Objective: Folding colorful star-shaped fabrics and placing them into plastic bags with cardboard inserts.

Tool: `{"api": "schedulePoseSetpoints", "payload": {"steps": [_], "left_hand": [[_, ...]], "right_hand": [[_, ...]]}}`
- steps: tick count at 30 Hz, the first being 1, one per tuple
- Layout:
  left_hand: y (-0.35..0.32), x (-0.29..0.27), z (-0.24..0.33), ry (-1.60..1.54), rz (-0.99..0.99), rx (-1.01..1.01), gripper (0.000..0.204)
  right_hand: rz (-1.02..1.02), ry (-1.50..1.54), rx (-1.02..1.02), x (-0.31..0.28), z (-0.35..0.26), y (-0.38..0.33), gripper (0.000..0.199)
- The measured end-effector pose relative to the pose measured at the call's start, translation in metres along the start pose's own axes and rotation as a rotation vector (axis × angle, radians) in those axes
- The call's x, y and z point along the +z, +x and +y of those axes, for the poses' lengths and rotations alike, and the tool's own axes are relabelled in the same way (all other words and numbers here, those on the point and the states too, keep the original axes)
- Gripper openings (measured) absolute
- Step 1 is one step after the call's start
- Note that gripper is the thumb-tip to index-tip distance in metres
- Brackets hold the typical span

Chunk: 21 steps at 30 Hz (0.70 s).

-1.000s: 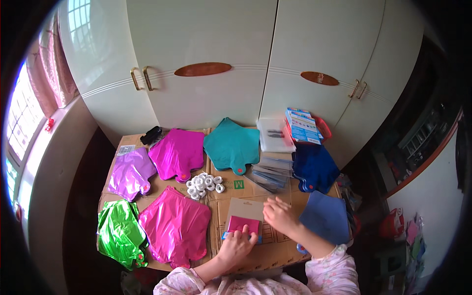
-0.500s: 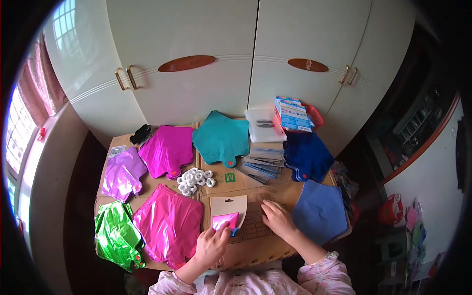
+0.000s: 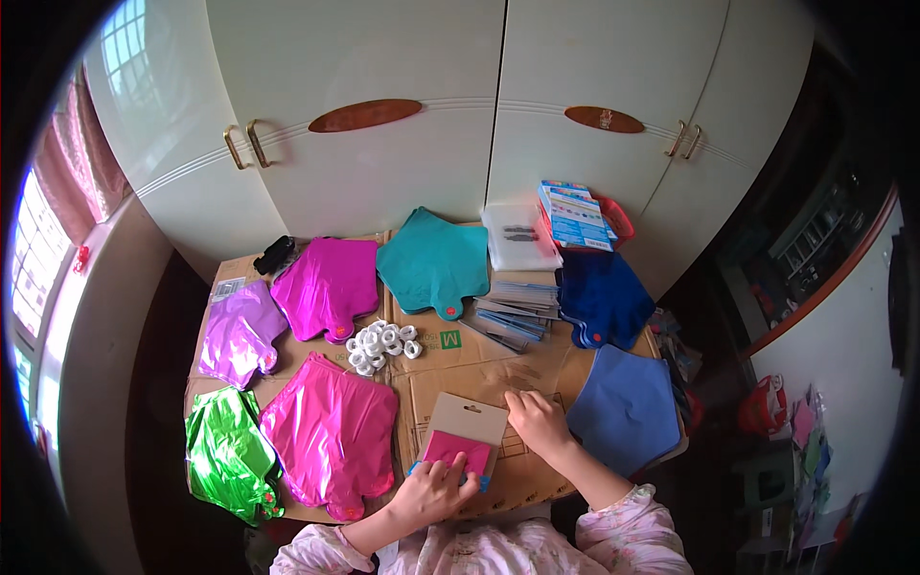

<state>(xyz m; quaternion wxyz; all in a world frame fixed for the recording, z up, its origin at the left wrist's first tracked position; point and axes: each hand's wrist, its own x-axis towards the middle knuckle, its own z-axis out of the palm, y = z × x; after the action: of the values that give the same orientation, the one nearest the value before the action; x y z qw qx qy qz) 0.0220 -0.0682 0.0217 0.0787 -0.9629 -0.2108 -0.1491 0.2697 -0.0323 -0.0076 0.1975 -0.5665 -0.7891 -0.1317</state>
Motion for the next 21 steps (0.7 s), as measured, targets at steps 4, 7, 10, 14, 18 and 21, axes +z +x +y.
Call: {"api": "schedulePoseSetpoints", "payload": {"steps": [4, 7, 10, 14, 18, 21], "left_hand": [[0.006, 0.002, 0.006, 0.038, 0.005, 0.046, 0.036], [0.007, 0.006, 0.011, 0.019, 0.009, 0.058, 0.030], [0.009, 0.009, 0.012, 0.036, -0.001, 0.081, 0.031], [0.011, 0.012, 0.010, 0.038, 0.032, 0.079, 0.030], [0.014, 0.014, 0.006, 0.062, 0.032, 0.076, 0.029], [0.020, 0.013, 0.003, 0.066, 0.022, 0.072, 0.029]], "right_hand": [[-0.043, 0.114, 0.023, -0.001, -0.007, 0.004, 0.017], [-0.007, 0.157, 0.018, 0.000, -0.018, 0.009, 0.016], [0.053, 0.147, -0.018, 0.001, -0.024, 0.011, 0.009], [0.053, 0.158, -0.055, 0.007, -0.025, 0.007, 0.006], [0.038, 0.207, -0.104, 0.007, -0.026, 0.004, 0.006], [0.012, 0.260, -0.111, 0.004, -0.026, 0.003, 0.014]]}}
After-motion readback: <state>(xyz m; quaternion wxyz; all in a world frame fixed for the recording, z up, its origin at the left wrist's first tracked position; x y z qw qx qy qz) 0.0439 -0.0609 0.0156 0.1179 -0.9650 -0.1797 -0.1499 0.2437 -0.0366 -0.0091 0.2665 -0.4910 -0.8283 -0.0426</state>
